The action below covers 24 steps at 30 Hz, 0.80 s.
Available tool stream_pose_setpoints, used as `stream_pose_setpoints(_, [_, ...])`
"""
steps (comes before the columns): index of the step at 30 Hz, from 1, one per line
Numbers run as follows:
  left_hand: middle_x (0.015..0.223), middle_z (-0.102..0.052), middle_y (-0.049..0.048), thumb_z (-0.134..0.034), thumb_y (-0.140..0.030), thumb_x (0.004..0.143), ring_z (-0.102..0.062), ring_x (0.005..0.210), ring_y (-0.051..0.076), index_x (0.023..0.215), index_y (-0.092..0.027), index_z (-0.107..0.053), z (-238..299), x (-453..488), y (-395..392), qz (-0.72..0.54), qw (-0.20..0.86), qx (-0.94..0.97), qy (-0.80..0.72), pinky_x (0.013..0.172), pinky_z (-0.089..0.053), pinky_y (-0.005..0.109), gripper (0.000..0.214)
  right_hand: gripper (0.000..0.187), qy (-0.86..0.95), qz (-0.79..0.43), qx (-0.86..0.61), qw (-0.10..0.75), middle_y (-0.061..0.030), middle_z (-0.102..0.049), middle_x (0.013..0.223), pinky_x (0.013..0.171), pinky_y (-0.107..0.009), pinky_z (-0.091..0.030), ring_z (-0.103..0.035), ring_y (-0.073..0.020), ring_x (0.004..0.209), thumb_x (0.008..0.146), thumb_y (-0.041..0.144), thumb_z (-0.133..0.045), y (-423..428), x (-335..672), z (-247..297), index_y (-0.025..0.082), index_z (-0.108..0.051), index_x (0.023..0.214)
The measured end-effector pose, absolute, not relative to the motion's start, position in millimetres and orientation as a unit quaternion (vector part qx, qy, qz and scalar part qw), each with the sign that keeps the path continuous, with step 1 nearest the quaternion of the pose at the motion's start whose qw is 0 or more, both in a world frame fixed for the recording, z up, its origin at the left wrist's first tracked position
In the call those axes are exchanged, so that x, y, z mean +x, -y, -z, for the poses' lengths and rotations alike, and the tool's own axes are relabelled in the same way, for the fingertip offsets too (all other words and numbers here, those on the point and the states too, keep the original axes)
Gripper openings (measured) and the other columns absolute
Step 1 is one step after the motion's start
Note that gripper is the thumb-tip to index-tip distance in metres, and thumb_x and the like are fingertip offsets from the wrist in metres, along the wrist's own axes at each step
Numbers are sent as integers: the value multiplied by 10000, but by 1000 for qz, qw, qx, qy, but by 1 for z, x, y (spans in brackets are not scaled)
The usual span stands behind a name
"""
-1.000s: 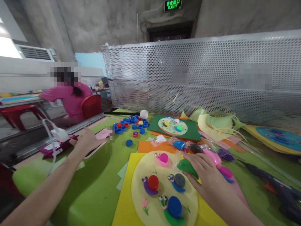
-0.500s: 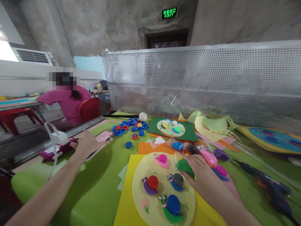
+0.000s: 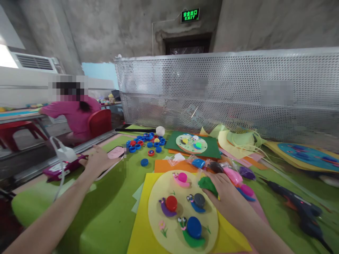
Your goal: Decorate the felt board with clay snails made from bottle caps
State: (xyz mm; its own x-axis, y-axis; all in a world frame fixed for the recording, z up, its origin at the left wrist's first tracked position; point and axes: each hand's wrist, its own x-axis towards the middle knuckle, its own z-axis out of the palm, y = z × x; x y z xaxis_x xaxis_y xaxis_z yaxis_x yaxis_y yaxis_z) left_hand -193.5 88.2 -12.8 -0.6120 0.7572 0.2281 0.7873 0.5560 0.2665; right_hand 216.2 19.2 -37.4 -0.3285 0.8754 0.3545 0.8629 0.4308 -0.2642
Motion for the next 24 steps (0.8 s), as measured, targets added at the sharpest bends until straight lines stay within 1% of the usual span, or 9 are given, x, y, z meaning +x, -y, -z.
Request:
stream_pose_setpoints(4, [1179,-548,98,-541,-311,892,-575,1009,230,1175,-146,-514,14,-193,-87,124,57,-426,894,836,-495,434,329,394,813,-2,-530,242,-147,-604,1106,906,-441,-460,-523,-280,1093,836,248,-503,-19,218,38,104,-527,1202])
stream_pose_setpoints(9, [1170,-552,95,-540,-310,893,-581,993,222,1170,-147,-517,15,-194,-87,103,65,-428,895,825,-501,423,322,380,816,11,-513,266,-129,-621,1081,884,-438,-476,-549,-268,1061,824,222,-503,-16,219,36,134,-531,1192])
stream_pose_setpoints(14, [1170,-552,97,-541,-312,892,-581,992,222,1170,-144,-516,15,-193,-89,99,70,-417,901,825,-502,422,326,379,817,35,-515,256,-132,-622,1088,873,-454,-480,-549,-277,1065,824,231,-503,-15,219,36,131,-532,1189])
stream_pose_setpoints(19, [1213,-528,99,-525,-331,900,-559,1037,236,1190,-158,-505,18,-195,-92,103,69,-410,904,857,-481,449,339,380,820,36,-515,246,-145,-607,1130,882,-462,-475,-535,-288,1085,825,228,-505,-16,218,38,114,-535,1186])
stream_pose_setpoints(20, [1228,-520,112,-527,-364,893,-552,1056,250,1215,-155,-486,19,-196,-92,104,66,-412,903,865,-473,458,386,387,821,35,-514,245,-144,-606,1133,885,-460,-474,-533,-286,1087,827,225,-503,-16,218,38,113,-527,1197])
stream_pose_setpoints(21, [1236,-515,146,-546,-424,867,-543,1077,280,1260,-128,-445,19,-197,-92,106,63,-414,902,865,-466,465,502,395,823,36,-512,243,-141,-605,1135,886,-459,-473,-531,-283,1088,828,224,-502,-16,218,38,115,-518,1208])
stream_pose_setpoints(22, [1236,-512,198,-574,-499,819,-531,1098,323,1314,-75,-376,19,-198,-92,109,60,-419,899,859,-461,469,681,400,824,37,-510,242,-138,-606,1134,884,-459,-475,-532,-281,1085,828,225,-501,-15,217,38,119,-513,1213])
stream_pose_setpoints(24, [1212,-501,319,-632,-620,681,-503,1122,418,1370,79,-186,20,-199,-92,115,56,-431,893,844,-451,473,1078,390,827,43,-505,245,-132,-611,1123,875,-457,-479,-537,-277,1075,828,226,-499,-15,218,38,131,-516,1206])
